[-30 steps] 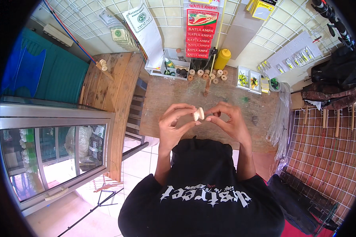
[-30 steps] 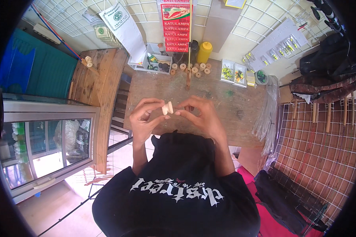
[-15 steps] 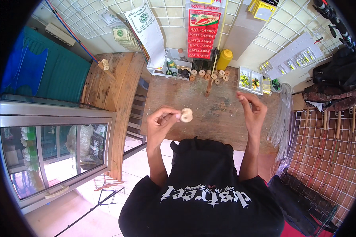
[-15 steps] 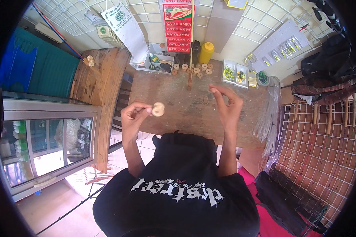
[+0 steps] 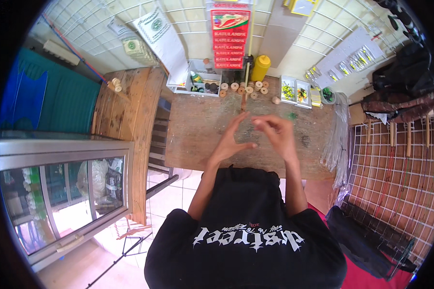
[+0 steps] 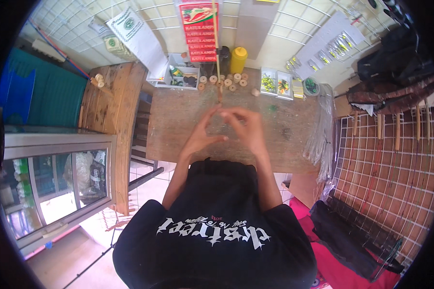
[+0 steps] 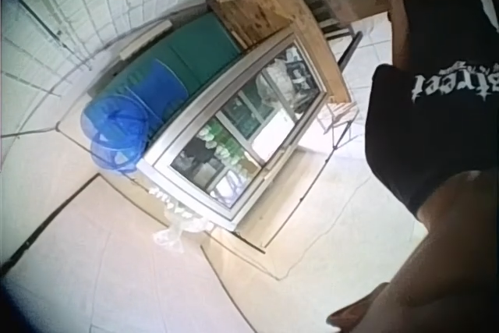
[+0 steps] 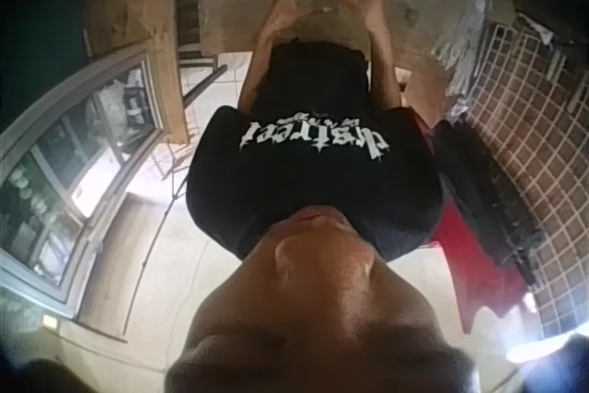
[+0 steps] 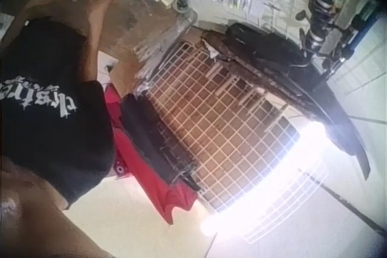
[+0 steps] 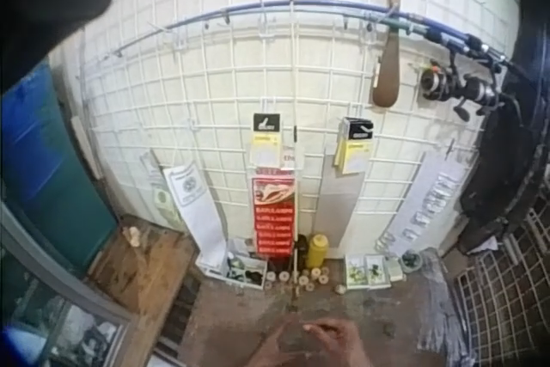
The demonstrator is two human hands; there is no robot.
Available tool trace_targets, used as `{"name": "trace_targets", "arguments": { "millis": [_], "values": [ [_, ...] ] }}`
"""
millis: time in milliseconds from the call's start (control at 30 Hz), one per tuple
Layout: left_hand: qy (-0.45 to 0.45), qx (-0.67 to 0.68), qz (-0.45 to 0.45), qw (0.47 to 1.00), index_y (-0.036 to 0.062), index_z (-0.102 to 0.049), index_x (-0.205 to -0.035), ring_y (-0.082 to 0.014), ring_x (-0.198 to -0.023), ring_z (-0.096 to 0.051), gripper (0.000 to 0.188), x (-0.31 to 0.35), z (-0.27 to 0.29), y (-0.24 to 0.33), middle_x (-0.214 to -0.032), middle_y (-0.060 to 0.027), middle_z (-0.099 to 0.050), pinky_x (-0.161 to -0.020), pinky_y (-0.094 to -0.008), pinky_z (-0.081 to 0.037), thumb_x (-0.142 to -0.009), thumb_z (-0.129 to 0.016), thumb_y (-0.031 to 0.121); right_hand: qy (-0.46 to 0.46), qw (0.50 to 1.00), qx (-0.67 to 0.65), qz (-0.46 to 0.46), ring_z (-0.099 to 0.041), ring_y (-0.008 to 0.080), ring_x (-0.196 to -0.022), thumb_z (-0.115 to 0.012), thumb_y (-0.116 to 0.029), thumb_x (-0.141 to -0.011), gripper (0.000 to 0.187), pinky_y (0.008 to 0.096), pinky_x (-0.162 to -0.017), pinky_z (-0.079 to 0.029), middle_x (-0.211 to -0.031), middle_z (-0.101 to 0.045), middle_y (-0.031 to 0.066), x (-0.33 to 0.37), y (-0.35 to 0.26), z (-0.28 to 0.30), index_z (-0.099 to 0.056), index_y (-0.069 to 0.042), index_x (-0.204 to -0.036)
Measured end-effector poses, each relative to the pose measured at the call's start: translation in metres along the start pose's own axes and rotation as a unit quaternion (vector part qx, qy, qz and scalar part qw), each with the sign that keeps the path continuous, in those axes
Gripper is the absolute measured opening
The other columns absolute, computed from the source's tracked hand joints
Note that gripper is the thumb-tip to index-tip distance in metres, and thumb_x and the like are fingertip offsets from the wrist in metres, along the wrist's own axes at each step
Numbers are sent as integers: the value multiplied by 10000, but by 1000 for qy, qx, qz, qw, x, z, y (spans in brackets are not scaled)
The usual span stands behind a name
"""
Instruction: Assemble components of a fishing rig by threading a float and beads onto a fishing line.
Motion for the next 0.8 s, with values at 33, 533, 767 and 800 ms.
{"name": "trace_targets", "arguments": {
  "millis": [33,533,767,800],
  "values": [
    [-6,1,-3,1000,6,-574,-1226,-224,-1205,-498,421,-2,-9,-8,-1294,-97,-545,-1011,-373,-403,-858,-709,161,-55,997,51,30,-648,132,-860,-623,-84,-912,171,271,-772,-513,-987,-701,100,0,0,-9,-689,4,-1043],
    [-147,166,85,971,-14,-624,-1110,-136,-1010,-602,250,-9,-15,-8,-1073,-82,-661,-905,-273,-457,-976,-551,183,187,972,130,-51,-583,134,-793,-583,-43,-877,264,266,-644,-491,-1100,-581,91,-64,232,63,-559,-32,-1139],
    [-125,175,116,970,1,-595,-1177,-159,-1022,-603,288,6,9,-28,-1123,-82,-636,-921,-282,-448,-968,-565,196,104,932,348,-9,-499,399,-1206,-533,46,-831,570,411,-988,-451,-1422,-385,225,-140,223,39,-369,-46,-1370],
    [-124,170,126,969,2,-589,-1187,-164,-1024,-602,298,8,12,-31,-1128,-84,-632,-923,-286,-448,-967,-567,202,105,932,348,-5,-499,399,-1206,-533,46,-831,570,411,-988,-451,-1422,-385,225,-146,216,38,-369,-46,-1370]
  ]
}}
Point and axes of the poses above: each hand's wrist, its own x-axis away from the middle knuckle, its own z-axis out of the back of the hand, y = z × x, the point moved 4 cm from there along -x, towards the middle knuckle
